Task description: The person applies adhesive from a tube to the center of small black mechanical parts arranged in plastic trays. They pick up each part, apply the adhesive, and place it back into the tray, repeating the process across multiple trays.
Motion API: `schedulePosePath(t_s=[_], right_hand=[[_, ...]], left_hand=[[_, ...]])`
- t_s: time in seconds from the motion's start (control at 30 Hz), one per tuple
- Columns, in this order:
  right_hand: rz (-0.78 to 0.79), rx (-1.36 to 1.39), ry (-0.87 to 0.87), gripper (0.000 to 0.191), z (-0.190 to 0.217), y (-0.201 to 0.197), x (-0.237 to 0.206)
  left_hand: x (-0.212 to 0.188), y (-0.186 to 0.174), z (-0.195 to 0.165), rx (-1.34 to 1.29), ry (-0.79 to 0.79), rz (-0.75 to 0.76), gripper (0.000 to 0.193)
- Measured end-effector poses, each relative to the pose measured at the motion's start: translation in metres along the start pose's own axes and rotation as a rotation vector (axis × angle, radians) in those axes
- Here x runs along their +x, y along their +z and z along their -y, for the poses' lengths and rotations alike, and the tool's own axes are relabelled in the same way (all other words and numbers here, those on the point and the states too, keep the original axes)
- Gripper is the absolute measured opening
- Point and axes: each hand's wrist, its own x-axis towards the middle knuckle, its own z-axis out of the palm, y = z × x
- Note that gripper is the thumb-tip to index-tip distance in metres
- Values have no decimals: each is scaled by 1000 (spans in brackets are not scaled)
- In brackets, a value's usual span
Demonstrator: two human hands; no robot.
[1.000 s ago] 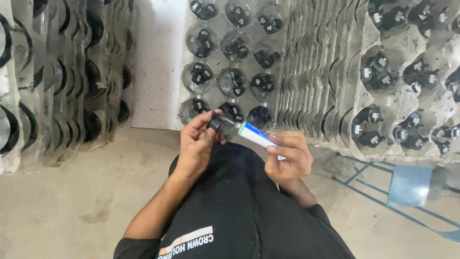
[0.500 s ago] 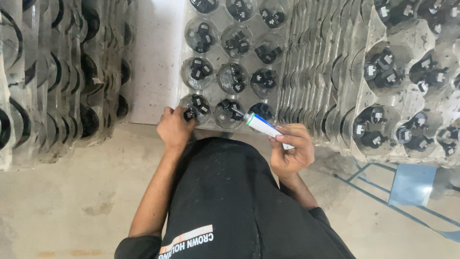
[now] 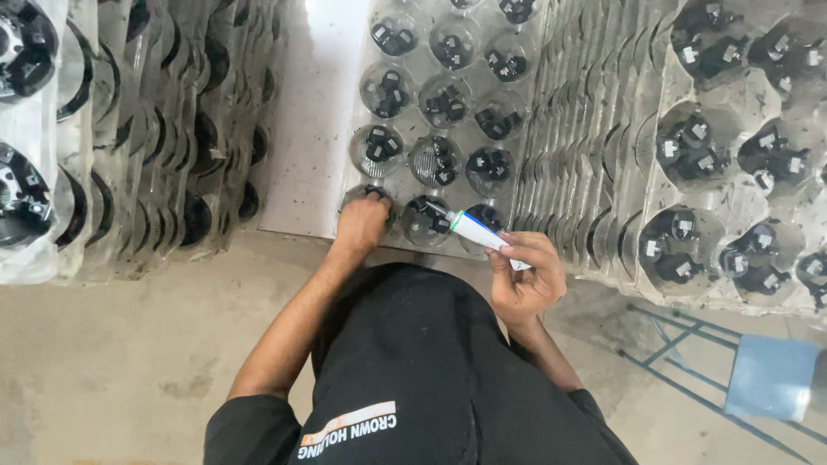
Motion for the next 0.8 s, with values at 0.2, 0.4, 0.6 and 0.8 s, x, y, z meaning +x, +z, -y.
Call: schedulePosePath(t_s=[0.2, 0.4, 0.6, 0.8], right_hand=[[-157, 490, 436, 25, -17, -8, -19], [-125, 858, 665, 33, -28, -4, -11], [-23, 407, 453, 35, 7, -11, -18], [22, 104, -160, 35, 30, -22, -2]], left_hand=[[-35, -42, -18, -706, -173, -233, 32], [-52, -81, -51, -1784, -135, -478, 37], [-73, -143, -87, -1657, -213, -451, 54], [-78, -184, -110, -1476, 49, -504, 34]])
